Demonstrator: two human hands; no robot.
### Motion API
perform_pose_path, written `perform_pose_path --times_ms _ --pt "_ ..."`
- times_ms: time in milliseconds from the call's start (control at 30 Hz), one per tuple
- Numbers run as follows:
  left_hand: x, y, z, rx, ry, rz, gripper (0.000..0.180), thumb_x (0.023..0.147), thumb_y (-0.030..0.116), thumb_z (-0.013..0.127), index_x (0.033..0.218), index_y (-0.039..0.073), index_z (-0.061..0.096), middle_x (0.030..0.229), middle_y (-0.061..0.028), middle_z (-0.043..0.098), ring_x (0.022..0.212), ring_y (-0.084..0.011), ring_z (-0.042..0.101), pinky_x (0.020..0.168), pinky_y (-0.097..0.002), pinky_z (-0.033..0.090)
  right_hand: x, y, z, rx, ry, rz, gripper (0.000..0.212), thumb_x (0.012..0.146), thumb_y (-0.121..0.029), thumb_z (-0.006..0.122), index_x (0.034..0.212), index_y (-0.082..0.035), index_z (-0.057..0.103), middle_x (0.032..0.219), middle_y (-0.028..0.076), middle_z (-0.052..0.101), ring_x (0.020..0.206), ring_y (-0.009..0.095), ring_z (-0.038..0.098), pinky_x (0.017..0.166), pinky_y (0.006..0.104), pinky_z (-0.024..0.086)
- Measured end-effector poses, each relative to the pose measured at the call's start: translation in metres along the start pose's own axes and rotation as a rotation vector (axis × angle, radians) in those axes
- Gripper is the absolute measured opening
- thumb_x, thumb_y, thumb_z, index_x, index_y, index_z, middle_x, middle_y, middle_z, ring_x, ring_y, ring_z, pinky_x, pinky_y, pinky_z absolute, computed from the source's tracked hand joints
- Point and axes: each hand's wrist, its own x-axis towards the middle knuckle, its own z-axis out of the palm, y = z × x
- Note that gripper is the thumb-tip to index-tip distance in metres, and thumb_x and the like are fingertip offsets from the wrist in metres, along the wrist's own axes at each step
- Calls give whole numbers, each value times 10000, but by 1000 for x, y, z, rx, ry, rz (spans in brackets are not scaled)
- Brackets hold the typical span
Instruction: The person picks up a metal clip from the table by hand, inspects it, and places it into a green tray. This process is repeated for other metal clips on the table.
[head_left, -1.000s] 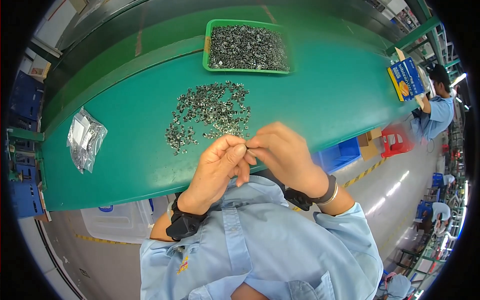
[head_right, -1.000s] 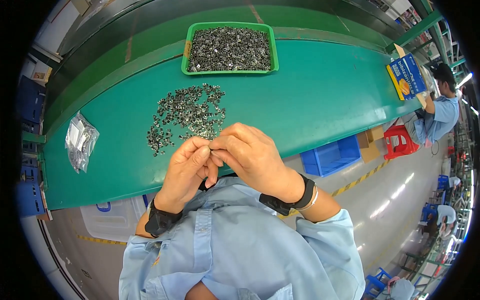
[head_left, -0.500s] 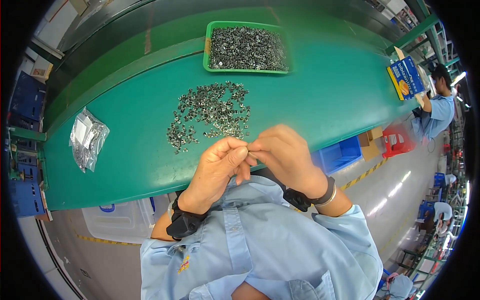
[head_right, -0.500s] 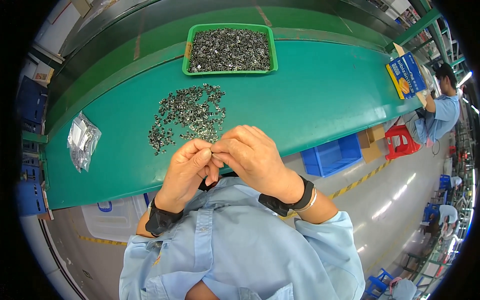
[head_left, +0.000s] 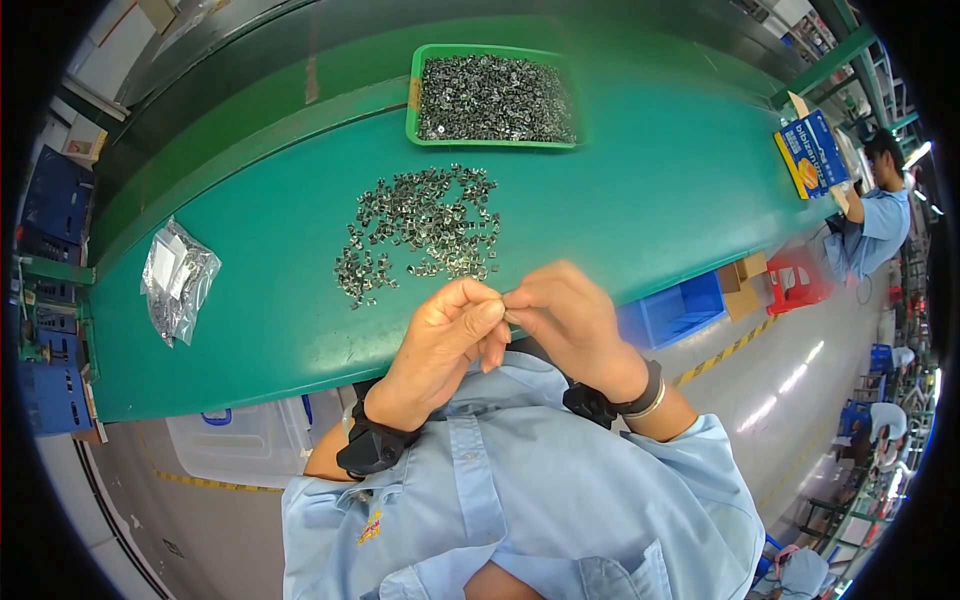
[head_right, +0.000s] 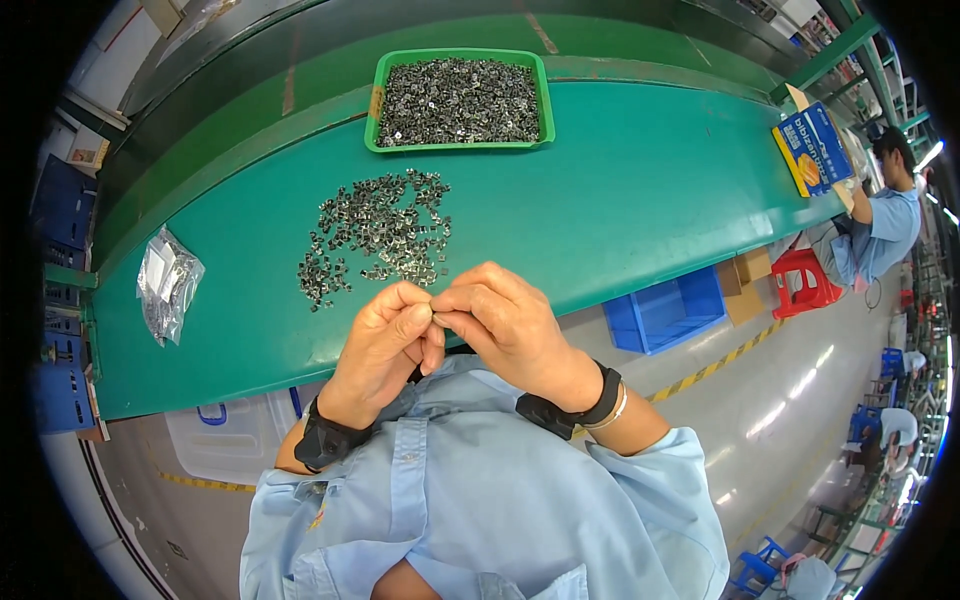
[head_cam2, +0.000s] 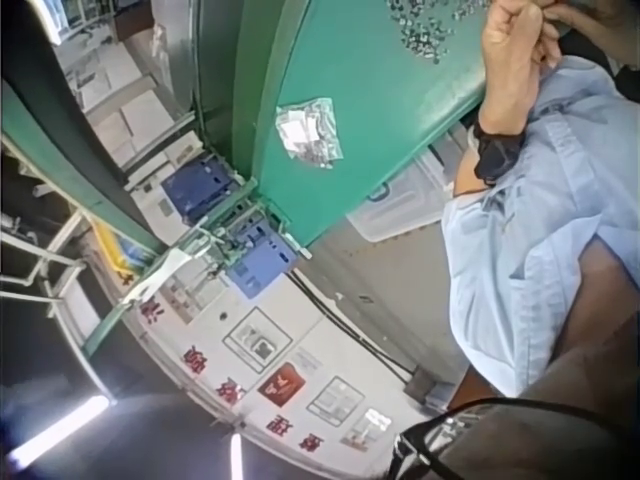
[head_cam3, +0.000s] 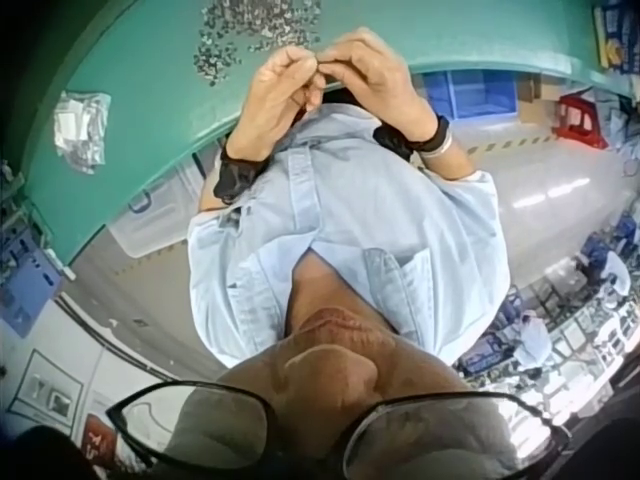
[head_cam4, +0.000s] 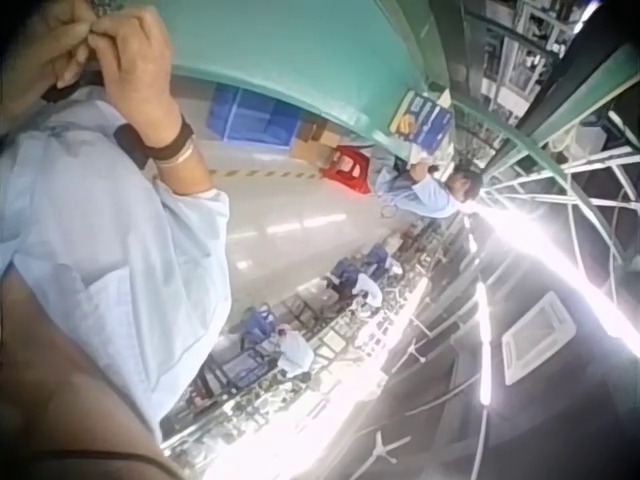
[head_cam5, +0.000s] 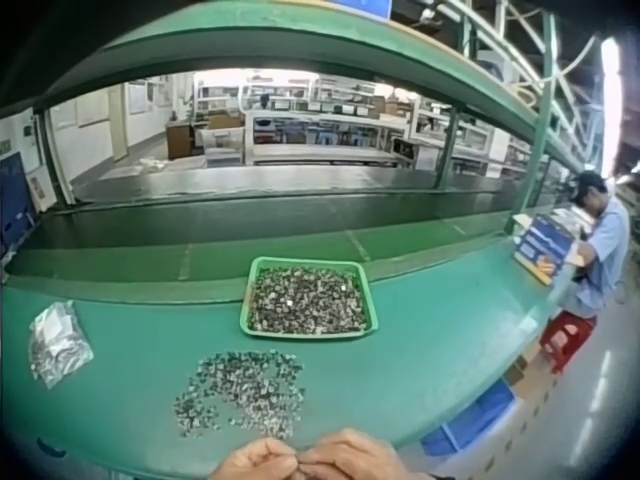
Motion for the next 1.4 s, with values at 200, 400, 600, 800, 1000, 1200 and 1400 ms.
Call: perform_pose_path --times_ms 200,400,600,800,1000,1200,1400 --pt "-2 4 6 -88 -24 -12 144 933 192 526 934 48 523 769 -70 614 585 -128 544 520 -265 431 -1 0 0 91 30 4 193 718 15 694 884 -50 617 820 62 598 729 194 593 570 288 488" --pt "0 -3 0 -124 -48 26 154 934 213 520 943 60 505 744 -73 599 548 -155 525 495 -280 410 1 1 2 105 16 -4 193 716 19 695 878 -50 617 816 62 599 724 194 593 565 285 485" --pt "1 -3 -3 -48 -60 61 171 933 232 520 913 64 492 732 -72 592 543 -157 529 486 -278 413 -1 6 8 150 21 -17 192 716 21 696 873 -54 614 801 60 601 705 190 589 560 284 479" --pt "-3 4 3 91 53 54 181 934 229 520 894 56 487 723 -77 594 567 -149 553 499 -259 438 -4 11 10 179 22 3 173 725 10 694 865 -57 617 793 56 604 702 182 587 564 280 476" --pt "-3 8 5 23 28 1 171 939 220 512 901 55 488 719 -82 595 572 -145 559 503 -254 440 -2 14 8 223 -5 21 187 722 15 696 864 -67 605 797 56 606 715 191 575 610 288 461" --pt "-3 6 5 45 13 7 176 945 227 498 910 56 489 706 -85 590 579 -150 559 507 -255 438 -2 14 6 233 -8 27 134 751 -2 679 855 -63 620 788 51 609 717 173 590 585 276 477" --pt "-3 5 7 -10 -26 -5 180 945 234 498 907 58 490 697 -83 587 586 -150 560 504 -259 428 -4 16 5 270 -18 52 146 720 10 701 820 -64 623 791 56 610 719 184 584 601 283 469"
